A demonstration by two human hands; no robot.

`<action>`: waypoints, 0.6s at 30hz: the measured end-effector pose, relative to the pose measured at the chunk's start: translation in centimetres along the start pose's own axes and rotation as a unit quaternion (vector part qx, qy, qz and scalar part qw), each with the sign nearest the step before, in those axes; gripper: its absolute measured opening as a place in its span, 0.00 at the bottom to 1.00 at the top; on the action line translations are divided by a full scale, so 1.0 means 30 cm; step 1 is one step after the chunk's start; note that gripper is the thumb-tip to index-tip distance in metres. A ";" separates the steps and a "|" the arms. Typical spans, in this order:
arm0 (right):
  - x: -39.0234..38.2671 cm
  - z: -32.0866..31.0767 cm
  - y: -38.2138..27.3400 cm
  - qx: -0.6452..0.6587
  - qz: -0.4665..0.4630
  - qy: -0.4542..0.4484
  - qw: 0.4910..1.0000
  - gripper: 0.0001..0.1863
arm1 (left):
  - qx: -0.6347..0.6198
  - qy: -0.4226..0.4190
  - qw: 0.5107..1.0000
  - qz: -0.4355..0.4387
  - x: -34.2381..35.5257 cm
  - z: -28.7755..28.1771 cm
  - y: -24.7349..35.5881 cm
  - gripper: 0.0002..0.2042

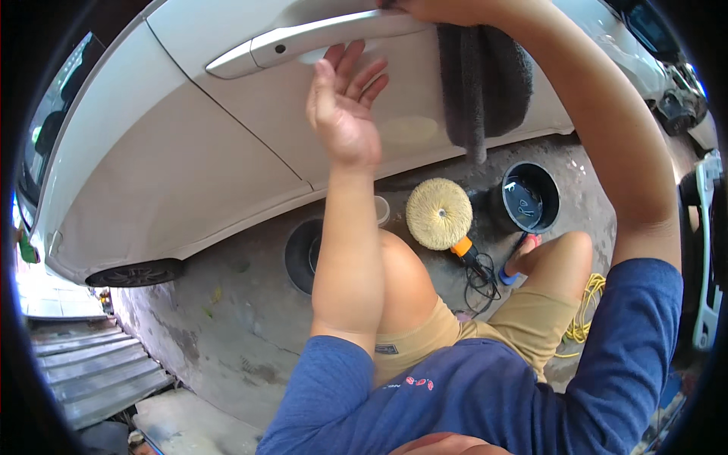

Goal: The person sands the surface of a car door near the handle with a small piece of sandpaper, dipping it into a bucket of water, and then wipes the area with a cloth.

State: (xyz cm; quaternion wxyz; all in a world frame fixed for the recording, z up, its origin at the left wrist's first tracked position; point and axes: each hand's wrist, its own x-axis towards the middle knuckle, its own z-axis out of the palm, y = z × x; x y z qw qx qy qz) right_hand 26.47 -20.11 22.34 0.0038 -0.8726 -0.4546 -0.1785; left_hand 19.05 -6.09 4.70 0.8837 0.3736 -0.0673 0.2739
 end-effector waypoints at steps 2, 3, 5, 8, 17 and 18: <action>-0.093 0.072 0.107 0.017 0.022 0.029 0.999 0.07 | 0.075 0.034 0.997 -0.009 -0.012 -0.033 0.041 0.26; -0.161 0.109 0.178 0.028 0.038 0.053 0.997 0.07 | 0.098 0.049 0.994 -0.011 -0.021 -0.012 0.061 0.23; -0.260 0.150 0.220 0.118 0.018 0.232 0.965 0.09 | 0.099 0.062 0.993 0.005 -0.042 0.004 0.097 0.21; -0.291 0.337 0.072 0.352 0.222 0.382 0.825 0.12 | 0.102 0.099 0.990 0.020 -0.096 -0.030 0.109 0.17; -0.074 0.625 -0.286 0.181 0.266 0.522 0.790 0.16 | 0.213 0.112 0.970 0.027 -0.197 -0.033 0.063 0.10; -0.087 0.639 -0.290 0.164 0.224 0.507 0.816 0.16 | 0.218 0.112 0.969 0.029 -0.199 -0.056 0.080 0.10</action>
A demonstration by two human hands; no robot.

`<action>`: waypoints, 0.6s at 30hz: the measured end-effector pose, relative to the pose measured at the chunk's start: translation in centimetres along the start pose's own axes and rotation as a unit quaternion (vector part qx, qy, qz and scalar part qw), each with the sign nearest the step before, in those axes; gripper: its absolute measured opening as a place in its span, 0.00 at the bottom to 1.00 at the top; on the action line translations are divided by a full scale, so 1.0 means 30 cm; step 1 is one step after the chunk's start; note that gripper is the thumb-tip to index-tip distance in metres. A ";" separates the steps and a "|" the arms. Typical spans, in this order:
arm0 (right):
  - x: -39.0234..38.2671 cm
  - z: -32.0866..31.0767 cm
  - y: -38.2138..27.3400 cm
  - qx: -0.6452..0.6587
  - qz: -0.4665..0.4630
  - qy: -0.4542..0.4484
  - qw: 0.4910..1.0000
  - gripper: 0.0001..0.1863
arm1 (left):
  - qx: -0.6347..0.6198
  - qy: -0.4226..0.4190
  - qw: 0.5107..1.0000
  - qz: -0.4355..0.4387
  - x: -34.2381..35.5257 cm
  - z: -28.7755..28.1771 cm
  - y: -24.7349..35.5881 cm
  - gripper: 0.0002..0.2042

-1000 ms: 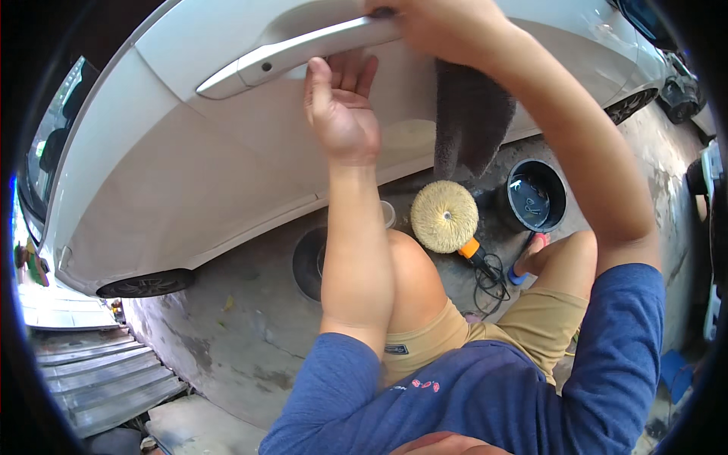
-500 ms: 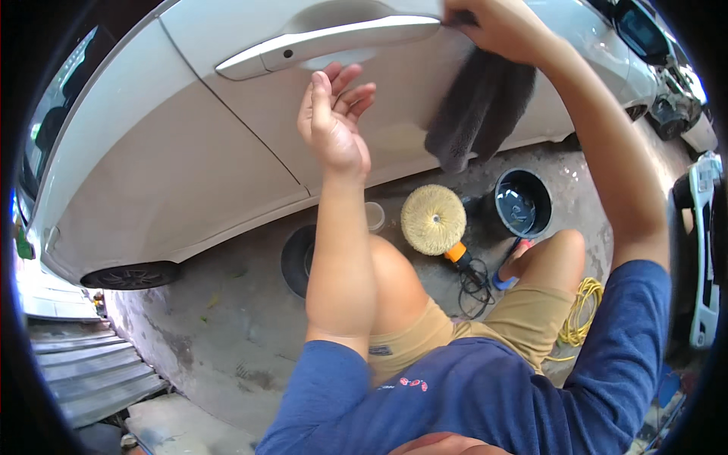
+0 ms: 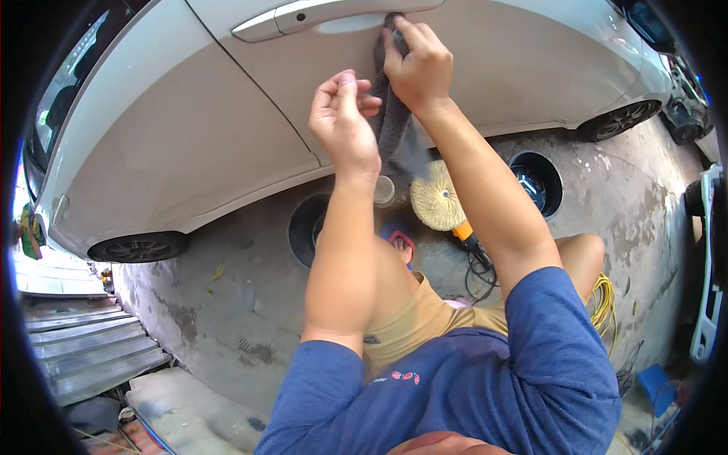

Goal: The person sands the surface of a car door near the handle with a small piece of sandpaper, dipping it into a bucket of water, and then wipes the area with a cloth.

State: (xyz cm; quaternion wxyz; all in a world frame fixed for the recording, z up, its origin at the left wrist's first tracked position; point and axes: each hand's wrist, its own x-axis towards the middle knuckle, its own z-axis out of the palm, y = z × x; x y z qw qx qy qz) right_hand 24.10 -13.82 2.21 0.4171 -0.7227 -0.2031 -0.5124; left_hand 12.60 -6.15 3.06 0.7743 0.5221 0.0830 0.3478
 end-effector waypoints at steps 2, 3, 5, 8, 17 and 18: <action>-0.013 0.000 0.028 -0.004 -0.047 -0.026 0.999 0.16 | 0.002 -0.003 1.000 -0.004 -0.002 -0.019 0.012 0.09; -0.002 0.006 0.052 -0.030 -0.097 -0.049 0.994 0.17 | -0.001 -0.007 1.000 0.002 -0.003 -0.002 0.016 0.09; 0.041 0.021 0.097 -0.070 -0.168 -0.059 0.982 0.18 | -0.006 -0.023 1.000 0.016 -0.007 0.039 0.012 0.09; 0.072 -0.022 0.110 -0.155 -0.220 -0.122 0.955 0.19 | 0.014 -0.030 0.999 0.004 -0.003 0.047 -0.025 0.09; 0.151 -0.196 0.270 0.019 0.113 0.045 0.992 0.11 | 0.047 -0.037 0.998 0.034 -0.001 0.005 -0.009 0.09; 0.151 -0.170 0.239 0.024 0.163 0.035 0.986 0.11 | 0.065 -0.038 0.996 0.037 -0.005 0.002 -0.010 0.09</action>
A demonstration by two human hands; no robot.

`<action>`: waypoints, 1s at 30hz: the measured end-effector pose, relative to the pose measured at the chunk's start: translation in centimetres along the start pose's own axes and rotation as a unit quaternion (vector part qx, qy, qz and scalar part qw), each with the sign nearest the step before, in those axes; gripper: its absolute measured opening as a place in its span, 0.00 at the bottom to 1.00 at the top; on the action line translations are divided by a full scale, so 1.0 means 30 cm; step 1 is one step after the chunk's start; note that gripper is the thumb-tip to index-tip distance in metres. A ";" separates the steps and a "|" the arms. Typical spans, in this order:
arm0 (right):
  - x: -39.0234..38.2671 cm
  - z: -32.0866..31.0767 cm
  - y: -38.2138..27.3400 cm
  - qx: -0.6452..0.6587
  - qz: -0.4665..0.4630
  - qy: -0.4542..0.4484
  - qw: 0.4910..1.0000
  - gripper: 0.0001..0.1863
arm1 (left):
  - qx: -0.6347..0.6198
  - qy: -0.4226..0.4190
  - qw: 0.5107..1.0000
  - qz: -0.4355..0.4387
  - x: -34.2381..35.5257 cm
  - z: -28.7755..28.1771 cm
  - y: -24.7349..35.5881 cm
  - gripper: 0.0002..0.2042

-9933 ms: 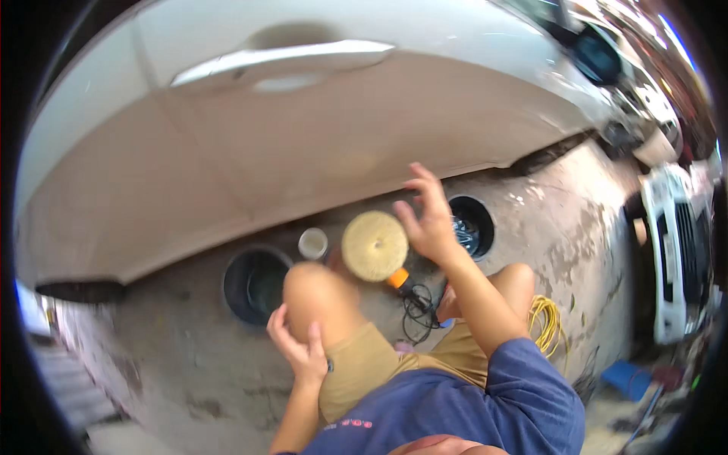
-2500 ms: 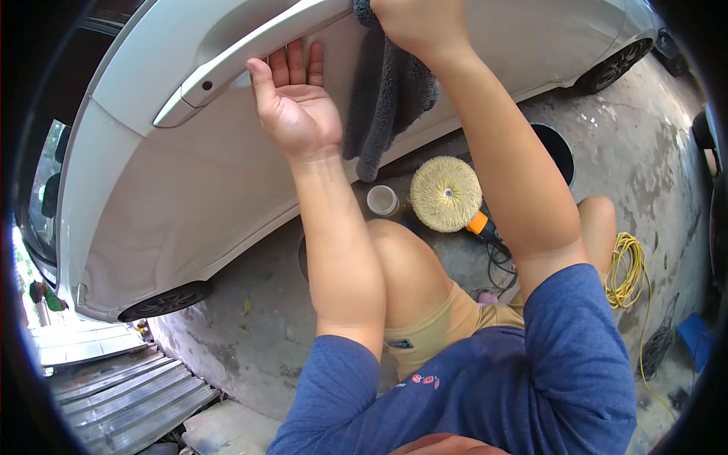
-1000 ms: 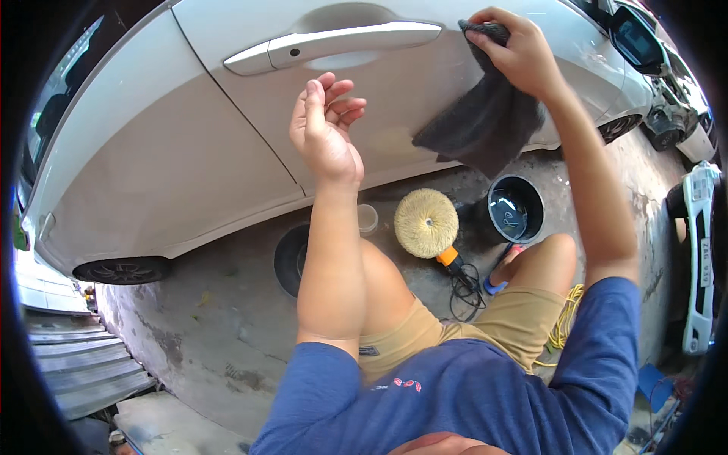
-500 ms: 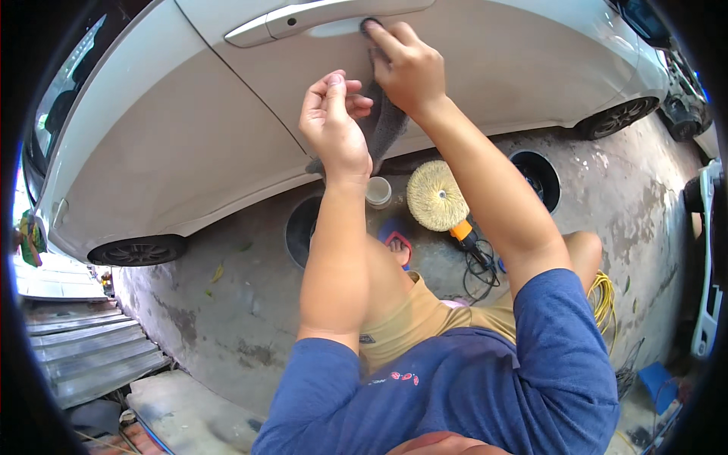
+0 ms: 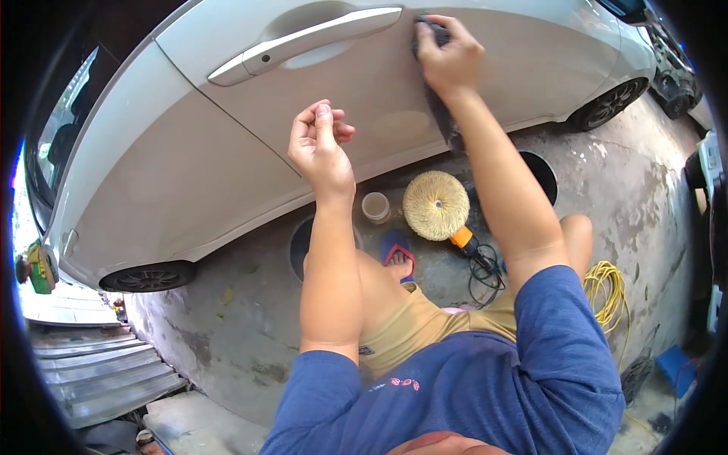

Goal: The person sands the surface of a car door near the handle with a small piece of sandpaper, dipping it into a bucket of water, and then wipes the area with a cloth.

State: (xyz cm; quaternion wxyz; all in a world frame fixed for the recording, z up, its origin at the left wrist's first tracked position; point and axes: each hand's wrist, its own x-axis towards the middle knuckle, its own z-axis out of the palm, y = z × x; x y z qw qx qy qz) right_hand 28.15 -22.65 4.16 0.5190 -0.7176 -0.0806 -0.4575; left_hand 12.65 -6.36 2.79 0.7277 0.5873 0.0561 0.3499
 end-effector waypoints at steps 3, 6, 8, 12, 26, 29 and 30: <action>-0.085 0.104 -0.049 0.008 -0.078 -0.028 0.997 0.10 | 0.003 -0.012 1.000 -0.001 -0.011 0.016 -0.009 0.09; -0.096 0.115 -0.108 0.009 -0.028 -0.023 0.999 0.10 | 0.023 -0.015 1.000 0.005 -0.012 -0.003 -0.006 0.10; -0.093 0.111 -0.130 0.012 0.044 0.007 0.999 0.09 | 0.034 -0.014 0.999 0.009 -0.017 -0.017 -0.001 0.10; -0.031 0.063 -0.109 0.000 -0.092 -0.018 0.996 0.10 | 0.057 -0.040 0.998 -0.001 -0.016 -0.017 -0.020 0.10; -0.404 -0.539 -0.186 0.364 0.204 -0.355 0.837 0.11 | 0.273 -0.294 0.916 -0.028 -0.277 -0.186 0.277 0.20; -0.483 -0.670 -0.152 0.433 0.327 -0.448 0.711 0.11 | 0.351 -0.307 0.873 -0.143 -0.464 -0.234 0.521 0.15; -0.514 -0.697 -0.133 0.434 0.331 -0.464 0.697 0.11 | 0.366 -0.352 0.844 -0.172 -0.508 -0.244 0.543 0.14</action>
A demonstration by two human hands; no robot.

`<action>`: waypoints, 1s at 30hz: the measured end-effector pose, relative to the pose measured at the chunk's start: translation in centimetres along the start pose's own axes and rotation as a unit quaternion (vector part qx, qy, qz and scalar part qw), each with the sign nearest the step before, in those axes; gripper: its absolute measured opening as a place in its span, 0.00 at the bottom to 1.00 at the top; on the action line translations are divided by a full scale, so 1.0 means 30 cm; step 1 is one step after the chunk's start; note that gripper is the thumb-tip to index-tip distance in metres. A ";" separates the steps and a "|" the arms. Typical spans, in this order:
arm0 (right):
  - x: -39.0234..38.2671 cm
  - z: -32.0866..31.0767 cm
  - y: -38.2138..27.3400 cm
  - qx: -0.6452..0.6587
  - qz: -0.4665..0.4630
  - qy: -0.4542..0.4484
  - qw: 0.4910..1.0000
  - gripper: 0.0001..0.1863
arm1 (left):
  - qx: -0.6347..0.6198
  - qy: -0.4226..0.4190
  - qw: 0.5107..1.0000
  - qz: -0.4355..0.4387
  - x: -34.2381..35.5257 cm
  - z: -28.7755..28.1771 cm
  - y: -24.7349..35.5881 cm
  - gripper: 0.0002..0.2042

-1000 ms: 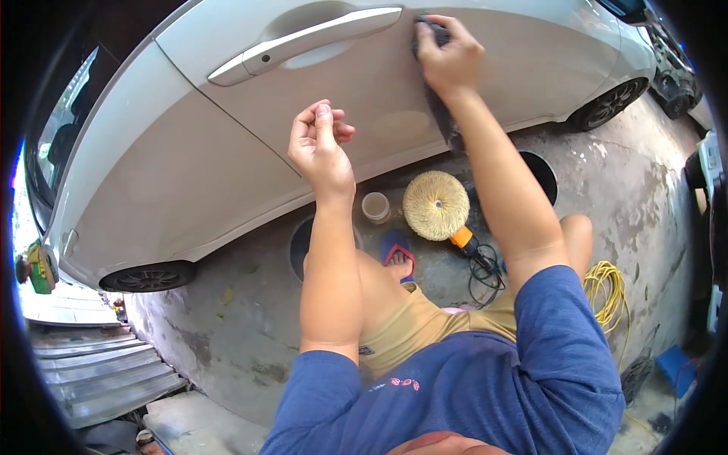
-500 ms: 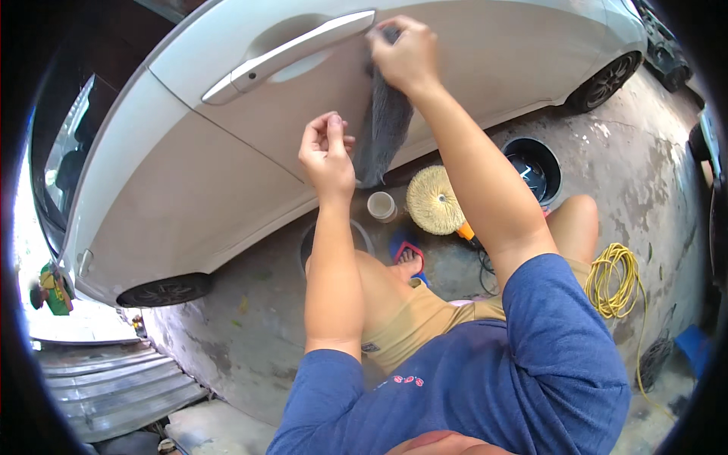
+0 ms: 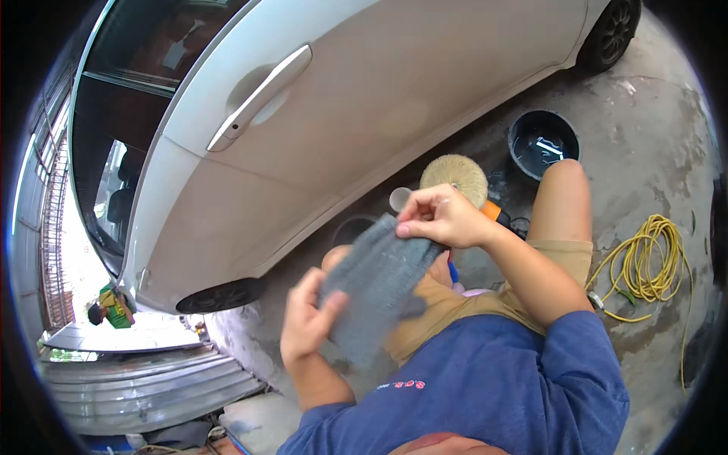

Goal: The person sands the surface of a car door near the handle with a small piece of sandpaper, dipping it into a bucket of water, and then wipes the area with a cloth.

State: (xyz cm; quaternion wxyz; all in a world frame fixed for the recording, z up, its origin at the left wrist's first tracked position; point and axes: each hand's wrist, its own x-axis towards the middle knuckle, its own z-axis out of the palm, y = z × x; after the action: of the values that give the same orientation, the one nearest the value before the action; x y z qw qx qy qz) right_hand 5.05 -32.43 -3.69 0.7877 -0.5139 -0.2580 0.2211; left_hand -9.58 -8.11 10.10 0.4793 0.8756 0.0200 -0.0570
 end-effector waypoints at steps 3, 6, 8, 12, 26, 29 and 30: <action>-0.062 -0.107 0.117 -0.134 0.037 -0.015 0.990 0.09 | 0.143 -0.069 0.975 -0.155 -0.050 0.133 -0.010 0.18; -0.102 -0.188 0.202 -0.319 0.028 0.042 0.946 0.10 | 0.263 -0.177 0.936 -0.152 -0.158 0.232 -0.214 0.24; -0.120 -0.207 0.185 -0.474 0.147 -0.004 0.868 0.08 | 0.277 -0.156 0.939 -0.131 -0.184 0.300 -0.269 0.26; -0.151 -0.213 0.211 -0.438 0.097 0.015 0.894 0.11 | 0.314 -0.215 0.893 -0.241 -0.014 0.340 -0.125 0.26; -0.168 -0.309 0.244 -0.426 0.276 0.079 0.858 0.09 | 0.147 0.189 0.930 0.279 0.917 0.357 -0.040 0.19; -0.190 -0.531 0.389 -0.415 0.283 0.306 0.809 0.12 | 0.206 0.069 0.915 0.341 0.959 0.491 -0.130 0.15; -0.218 -0.661 0.459 -0.416 0.277 0.374 0.781 0.12 | 0.205 0.041 0.913 0.349 0.966 0.539 -0.172 0.14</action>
State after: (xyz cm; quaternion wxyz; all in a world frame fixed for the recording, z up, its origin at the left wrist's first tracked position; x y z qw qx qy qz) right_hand 11.44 -45.09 -24.28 0.4372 -0.8831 0.1437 0.0915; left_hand 17.42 -19.51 -6.31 0.2772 0.9075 -0.2790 0.1473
